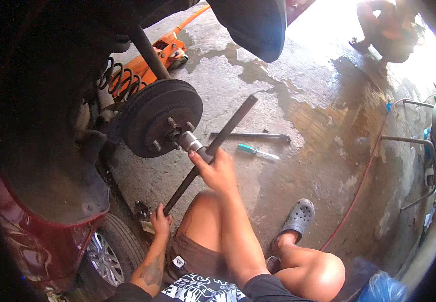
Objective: The person uses a hammer and a screwdriver to remove a brake disc from a car. They repeatedly strike the disc and pry at it to loosen it from the hub.
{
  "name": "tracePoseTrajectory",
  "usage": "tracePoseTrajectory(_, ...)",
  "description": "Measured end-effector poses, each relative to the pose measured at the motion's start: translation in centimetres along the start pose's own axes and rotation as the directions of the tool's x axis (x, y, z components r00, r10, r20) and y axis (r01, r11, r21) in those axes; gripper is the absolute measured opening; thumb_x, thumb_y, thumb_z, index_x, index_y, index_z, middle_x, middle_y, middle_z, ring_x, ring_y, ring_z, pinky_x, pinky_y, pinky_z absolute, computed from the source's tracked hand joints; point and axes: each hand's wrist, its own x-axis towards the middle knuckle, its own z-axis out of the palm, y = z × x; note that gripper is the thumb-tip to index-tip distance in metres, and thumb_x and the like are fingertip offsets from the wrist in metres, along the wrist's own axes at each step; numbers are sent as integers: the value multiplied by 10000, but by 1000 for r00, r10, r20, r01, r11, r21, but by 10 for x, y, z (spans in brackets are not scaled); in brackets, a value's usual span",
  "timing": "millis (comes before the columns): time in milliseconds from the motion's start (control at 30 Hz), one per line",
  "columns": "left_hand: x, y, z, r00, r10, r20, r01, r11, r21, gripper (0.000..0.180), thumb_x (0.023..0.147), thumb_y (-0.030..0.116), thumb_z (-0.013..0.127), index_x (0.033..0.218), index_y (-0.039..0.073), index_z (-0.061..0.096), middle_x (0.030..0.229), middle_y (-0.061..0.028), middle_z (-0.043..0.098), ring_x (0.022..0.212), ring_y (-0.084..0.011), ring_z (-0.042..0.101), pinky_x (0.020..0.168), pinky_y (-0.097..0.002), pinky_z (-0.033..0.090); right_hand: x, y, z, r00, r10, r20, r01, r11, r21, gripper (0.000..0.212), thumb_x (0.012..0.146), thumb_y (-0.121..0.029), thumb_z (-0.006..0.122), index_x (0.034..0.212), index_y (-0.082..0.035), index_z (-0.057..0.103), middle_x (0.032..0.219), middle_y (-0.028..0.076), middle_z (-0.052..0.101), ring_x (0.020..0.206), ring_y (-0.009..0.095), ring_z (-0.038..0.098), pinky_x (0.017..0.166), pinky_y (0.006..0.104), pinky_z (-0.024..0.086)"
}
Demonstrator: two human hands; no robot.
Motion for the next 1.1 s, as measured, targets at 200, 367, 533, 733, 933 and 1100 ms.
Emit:
tracePoseTrajectory(200,-41,80,-30,959,146,-244,-159,987,-33,441,1014,393,596,723,71,518,604,26,458,471,-80,429,425,-254,302,-5,-28,30,986,164,13,-163,969,186,446,884,-390,776,834,36,654,637,89,658,558,173,661,543,351,512)
tracePoseTrajectory(367,-37,113,-54,946,273,-173,-272,962,32,365,1022,334,607,768,76,557,643,18,500,510,-79,458,446,-253,338,-2,-43,40,965,260,16,-260,958,120,458,856,-412,795,823,26,665,659,121,680,579,213,687,579,388,532)
tracePoseTrajectory(533,-17,70,-29,993,-90,73,83,993,83,282,1028,310,606,1028,42,692,938,-88,709,627,-121,606,568,-249,472,-9,-37,43,986,-50,-159,16,978,-209,417,809,-358,815,921,20,678,793,236,705,793,438,696,701,472,541)
tracePoseTrajectory(733,11,26,44,939,-36,342,-42,975,219,279,982,236,660,1137,5,678,1137,-110,692,913,-183,664,738,-295,535,-6,-28,38,947,-308,-95,270,919,-288,415,794,-276,823,1105,-35,691,875,180,711,834,395,692,748,458,531)
tracePoseTrajectory(933,-3,100,59,759,588,279,-651,687,323,191,927,143,702,1026,-12,652,1152,-121,620,982,-255,626,808,-353,525,0,-26,21,912,-409,-22,387,878,-282,488,775,-193,828,1234,-106,690,948,168,701,887,371,682,778,438,534)
tracePoseTrajectory(1100,7,221,57,205,958,198,-888,97,450,169,934,132,682,976,-19,619,1126,-207,571,1030,-350,581,899,-452,482,3,3,-7,972,-224,-64,218,972,-88,418,804,-190,817,1196,-103,702,929,144,733,845,297,722,764,384,549)
